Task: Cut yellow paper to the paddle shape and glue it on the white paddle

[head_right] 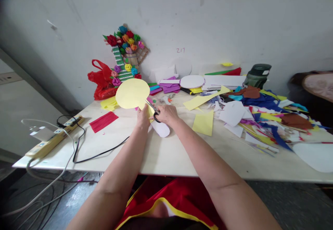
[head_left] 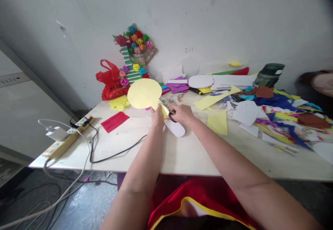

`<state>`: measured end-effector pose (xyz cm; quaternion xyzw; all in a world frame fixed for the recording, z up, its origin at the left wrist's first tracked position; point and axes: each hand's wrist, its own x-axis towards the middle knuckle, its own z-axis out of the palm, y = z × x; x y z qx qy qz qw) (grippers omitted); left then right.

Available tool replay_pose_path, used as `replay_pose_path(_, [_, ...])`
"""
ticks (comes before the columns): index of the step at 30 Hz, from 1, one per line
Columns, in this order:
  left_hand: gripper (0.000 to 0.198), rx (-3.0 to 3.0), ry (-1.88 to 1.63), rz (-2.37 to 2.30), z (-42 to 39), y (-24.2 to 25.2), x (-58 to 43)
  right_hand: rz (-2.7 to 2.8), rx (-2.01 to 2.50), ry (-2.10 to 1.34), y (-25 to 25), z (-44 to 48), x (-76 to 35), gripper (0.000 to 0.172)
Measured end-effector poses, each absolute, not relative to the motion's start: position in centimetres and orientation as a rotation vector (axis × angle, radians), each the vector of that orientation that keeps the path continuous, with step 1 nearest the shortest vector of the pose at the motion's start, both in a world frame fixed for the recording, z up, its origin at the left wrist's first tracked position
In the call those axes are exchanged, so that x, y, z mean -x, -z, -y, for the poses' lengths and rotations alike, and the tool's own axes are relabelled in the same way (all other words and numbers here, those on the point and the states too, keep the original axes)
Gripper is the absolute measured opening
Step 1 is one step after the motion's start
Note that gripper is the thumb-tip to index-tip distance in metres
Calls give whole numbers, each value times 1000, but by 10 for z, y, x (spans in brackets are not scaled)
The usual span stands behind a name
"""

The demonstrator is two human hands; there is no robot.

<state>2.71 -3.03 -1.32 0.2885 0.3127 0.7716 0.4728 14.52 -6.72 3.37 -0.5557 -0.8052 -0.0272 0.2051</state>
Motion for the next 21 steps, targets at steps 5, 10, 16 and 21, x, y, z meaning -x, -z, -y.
replay_pose_path(5, [32,-699,-1886,-772,31,13,-27,2255,1566,78,-34,67,-145,37])
replay_pose_path(10, [33,-716,-1887,-778,32,12,-26,2278,1576,60,-34,67,-145,38])
replay_pose_path(16, [30,-689,-1907,-788,34,9,-25,2288,1576,79,-35,67,-146,41])
replay_pose_path(21, [32,-691,-1885,-825,36,7,-24,2291,1569,70,-37,69,-145,40])
